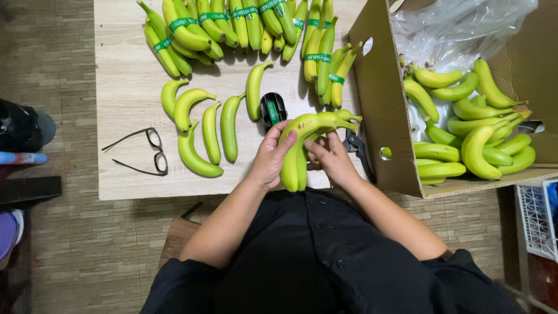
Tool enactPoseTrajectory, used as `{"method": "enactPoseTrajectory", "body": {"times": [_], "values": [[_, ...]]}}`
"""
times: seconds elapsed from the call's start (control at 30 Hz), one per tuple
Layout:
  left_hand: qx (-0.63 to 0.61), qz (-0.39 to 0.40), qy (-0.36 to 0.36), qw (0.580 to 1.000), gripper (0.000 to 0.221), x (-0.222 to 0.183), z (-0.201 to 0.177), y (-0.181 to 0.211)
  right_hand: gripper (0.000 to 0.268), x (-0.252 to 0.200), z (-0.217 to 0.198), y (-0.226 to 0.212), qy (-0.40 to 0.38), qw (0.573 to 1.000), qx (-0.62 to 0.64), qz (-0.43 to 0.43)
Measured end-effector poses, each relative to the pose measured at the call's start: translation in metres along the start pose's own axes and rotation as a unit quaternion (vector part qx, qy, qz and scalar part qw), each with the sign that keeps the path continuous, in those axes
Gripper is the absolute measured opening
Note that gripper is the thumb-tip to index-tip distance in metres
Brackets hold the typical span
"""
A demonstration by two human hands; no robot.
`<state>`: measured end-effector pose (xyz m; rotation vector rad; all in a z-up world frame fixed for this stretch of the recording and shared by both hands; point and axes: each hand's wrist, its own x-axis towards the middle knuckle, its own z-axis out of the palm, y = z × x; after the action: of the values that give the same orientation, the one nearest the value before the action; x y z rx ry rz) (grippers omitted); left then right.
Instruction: The person sorts individual green bananas from a cardboard box, groups them together by hand, and uses a manual tape dispenser to bundle them with green produce tape on a wooden table.
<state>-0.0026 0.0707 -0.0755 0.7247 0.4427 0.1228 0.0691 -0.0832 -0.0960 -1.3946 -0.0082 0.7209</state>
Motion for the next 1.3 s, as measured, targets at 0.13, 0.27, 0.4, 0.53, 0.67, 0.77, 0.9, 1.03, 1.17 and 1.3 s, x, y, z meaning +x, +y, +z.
{"method": "enactPoseTrajectory", "body": {"times": [0.13,0.27,0.4,0.53,0.67,0.77,0.9,1.03,1.17,1.3], "values": [[0.067,-0.016,-0.019,0.997,0.052,0.001,-0.001,-0.003,0.063,-0.01,0.008,-0.011,-0.008,1.0,0.015,0.013],[0.187,0.051,-0.076,0.978,0.046,-0.009,0.009,-0.006,0.063,-0.029,0.028,-0.039,0.053,0.996,0.048,0.045],[0.311,-0.048,-0.108,0.943,0.118,-0.019,0.012,0.013,0.069,-0.036,0.028,-0.03,0.085,0.991,0.085,0.051],[0.275,-0.094,-0.063,0.955,0.116,-0.014,-0.021,-0.015,0.065,-0.013,-0.008,0.04,0.099,0.993,0.064,0.016],[0.228,-0.161,-0.032,0.96,0.067,-0.016,-0.041,-0.027,0.049,-0.038,-0.014,0.024,-0.021,0.993,-0.101,-0.061],[0.028,-0.225,-0.024,0.974,0.054,-0.027,-0.053,-0.023,0.056,-0.06,-0.007,0.011,-0.049,0.99,-0.128,-0.039],[-0.022,-0.242,-0.011,0.97,0.049,-0.035,-0.072,-0.014,0.059,-0.062,-0.017,0.038,-0.03,0.997,-0.077,0.0],[0.058,-0.269,-0.02,0.961,0.046,-0.042,-0.075,0.003,0.068,-0.055,0.008,0.049,-0.046,0.998,-0.033,-0.03],[0.082,-0.289,-0.031,0.953,0.049,-0.043,-0.095,-0.011,0.035,-0.052,0.038,0.047,-0.013,1.0,-0.019,0.008],[0.07,-0.296,-0.035,0.952,0.053,-0.045,-0.105,-0.013,0.029,-0.054,0.036,0.065,-0.005,0.999,-0.04,0.019]]}}
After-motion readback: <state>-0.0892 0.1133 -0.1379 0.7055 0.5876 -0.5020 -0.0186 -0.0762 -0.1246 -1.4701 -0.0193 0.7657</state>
